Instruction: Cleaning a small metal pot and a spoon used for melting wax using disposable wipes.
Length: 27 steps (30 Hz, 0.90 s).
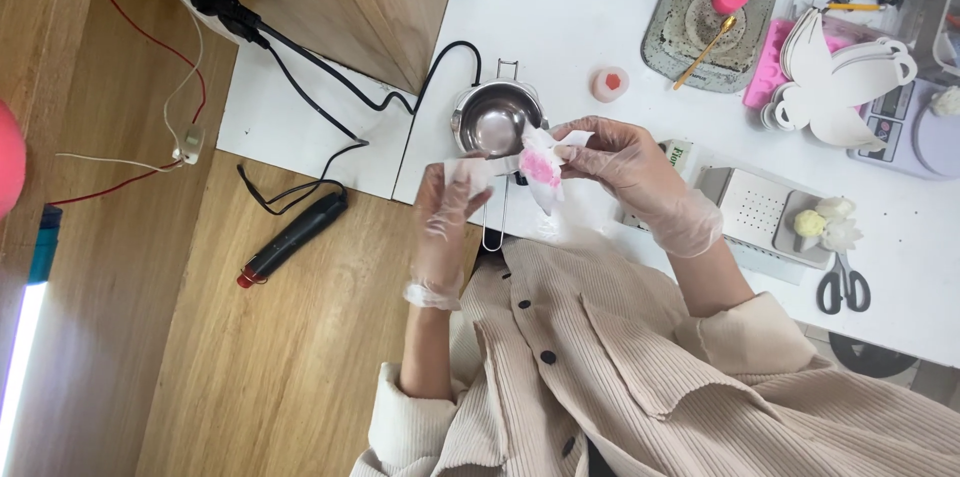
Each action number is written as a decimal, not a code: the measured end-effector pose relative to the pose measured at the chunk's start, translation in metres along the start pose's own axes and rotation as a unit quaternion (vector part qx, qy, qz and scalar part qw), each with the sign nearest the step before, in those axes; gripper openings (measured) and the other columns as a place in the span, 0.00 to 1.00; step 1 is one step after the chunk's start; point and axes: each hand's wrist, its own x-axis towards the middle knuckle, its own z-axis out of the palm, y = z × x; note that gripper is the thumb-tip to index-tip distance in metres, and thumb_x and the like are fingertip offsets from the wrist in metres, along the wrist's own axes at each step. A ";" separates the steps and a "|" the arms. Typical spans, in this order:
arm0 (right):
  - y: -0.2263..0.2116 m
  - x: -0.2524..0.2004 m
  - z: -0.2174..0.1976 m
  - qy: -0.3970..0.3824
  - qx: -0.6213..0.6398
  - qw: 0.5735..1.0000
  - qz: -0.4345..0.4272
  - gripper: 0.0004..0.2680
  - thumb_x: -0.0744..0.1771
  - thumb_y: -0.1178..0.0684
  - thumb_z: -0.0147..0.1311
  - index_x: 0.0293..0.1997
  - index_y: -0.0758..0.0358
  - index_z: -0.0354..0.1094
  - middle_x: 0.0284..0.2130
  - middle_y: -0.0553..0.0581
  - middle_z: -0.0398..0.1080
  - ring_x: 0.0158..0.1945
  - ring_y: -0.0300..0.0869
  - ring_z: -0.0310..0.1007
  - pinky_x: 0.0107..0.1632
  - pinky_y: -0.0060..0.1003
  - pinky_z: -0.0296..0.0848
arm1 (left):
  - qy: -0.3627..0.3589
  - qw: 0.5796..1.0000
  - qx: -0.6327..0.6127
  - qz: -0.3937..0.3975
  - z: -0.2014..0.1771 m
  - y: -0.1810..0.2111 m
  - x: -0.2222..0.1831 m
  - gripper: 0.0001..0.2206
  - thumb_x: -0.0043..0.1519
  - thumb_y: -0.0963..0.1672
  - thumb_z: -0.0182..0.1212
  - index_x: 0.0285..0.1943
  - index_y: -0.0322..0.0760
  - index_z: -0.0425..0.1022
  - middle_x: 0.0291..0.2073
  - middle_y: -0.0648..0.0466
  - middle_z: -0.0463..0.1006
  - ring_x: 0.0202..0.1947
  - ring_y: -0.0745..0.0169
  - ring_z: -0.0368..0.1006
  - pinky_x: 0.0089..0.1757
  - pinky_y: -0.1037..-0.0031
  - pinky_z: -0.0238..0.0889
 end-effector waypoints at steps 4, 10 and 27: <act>0.007 0.002 0.021 0.002 -0.038 0.998 -0.051 0.11 0.68 0.59 0.59 0.55 0.69 0.71 0.42 0.55 0.77 0.44 0.37 0.78 0.52 0.34 0.79 | -0.075 0.994 -0.056 -0.055 0.022 0.000 -0.006 0.17 0.66 0.49 0.58 0.59 0.37 0.70 0.56 0.52 0.75 0.56 0.62 0.74 0.55 0.63 0.74; 0.003 -0.004 0.030 0.045 -0.152 0.986 -0.059 0.11 0.66 0.60 0.62 0.53 0.67 0.74 0.40 0.51 0.77 0.39 0.31 0.72 0.45 0.27 0.73 | -0.047 0.995 -0.044 -0.074 0.026 -0.020 -0.013 0.18 0.61 0.43 0.68 0.57 0.32 0.69 0.45 0.50 0.80 0.43 0.64 0.77 0.44 0.69 0.73; 0.007 -0.015 0.040 0.103 -0.157 0.976 -0.115 0.05 0.67 0.61 0.60 0.46 0.68 0.73 0.42 0.51 0.76 0.46 0.33 0.74 0.51 0.30 0.75 | 0.080 0.970 0.205 0.106 0.049 -0.016 -0.011 0.06 0.63 0.37 0.63 0.45 0.31 0.72 0.38 0.55 0.74 0.37 0.70 0.69 0.41 0.79 0.68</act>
